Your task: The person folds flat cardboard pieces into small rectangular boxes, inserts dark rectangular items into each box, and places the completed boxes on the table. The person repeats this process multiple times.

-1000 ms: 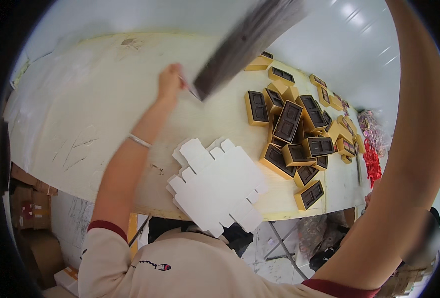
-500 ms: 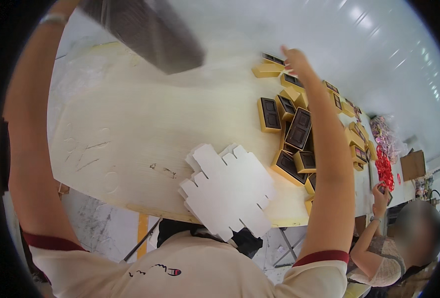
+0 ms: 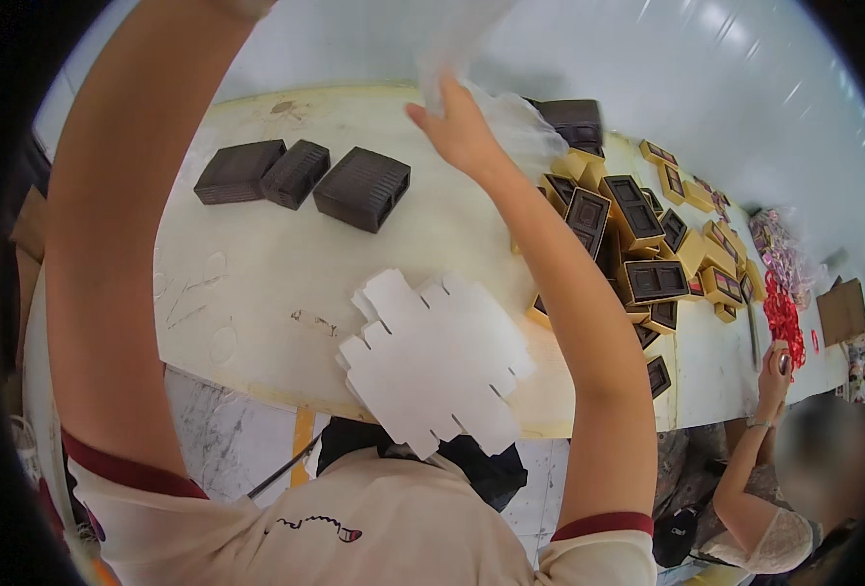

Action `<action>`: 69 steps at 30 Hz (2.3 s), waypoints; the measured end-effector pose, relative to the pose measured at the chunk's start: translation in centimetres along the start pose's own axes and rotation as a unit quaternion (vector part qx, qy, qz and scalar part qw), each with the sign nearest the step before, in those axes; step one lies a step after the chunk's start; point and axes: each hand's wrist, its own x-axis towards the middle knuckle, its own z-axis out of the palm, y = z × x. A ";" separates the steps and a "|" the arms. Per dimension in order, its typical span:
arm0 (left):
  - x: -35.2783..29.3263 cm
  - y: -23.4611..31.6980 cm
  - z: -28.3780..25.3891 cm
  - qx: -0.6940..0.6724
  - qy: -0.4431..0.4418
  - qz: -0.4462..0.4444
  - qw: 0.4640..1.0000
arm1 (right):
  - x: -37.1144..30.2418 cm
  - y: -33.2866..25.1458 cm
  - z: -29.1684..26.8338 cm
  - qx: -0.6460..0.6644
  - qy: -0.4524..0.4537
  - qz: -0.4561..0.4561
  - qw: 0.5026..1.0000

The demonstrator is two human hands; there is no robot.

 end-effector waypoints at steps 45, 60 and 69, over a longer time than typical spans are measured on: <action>-39.0 -1.0 9.8 0.363 -0.045 -0.391 0.845 | -4.4 37.4 -31.3 -0.392 -0.110 0.414 0.814; -36.7 -1.0 16.6 0.275 -0.310 -0.335 0.846 | -4.9 37.8 -32.0 -0.117 0.145 0.400 0.897; -36.0 -1.1 16.0 0.244 -0.285 -0.302 0.876 | -2.8 13.9 -30.0 0.240 0.025 0.227 0.944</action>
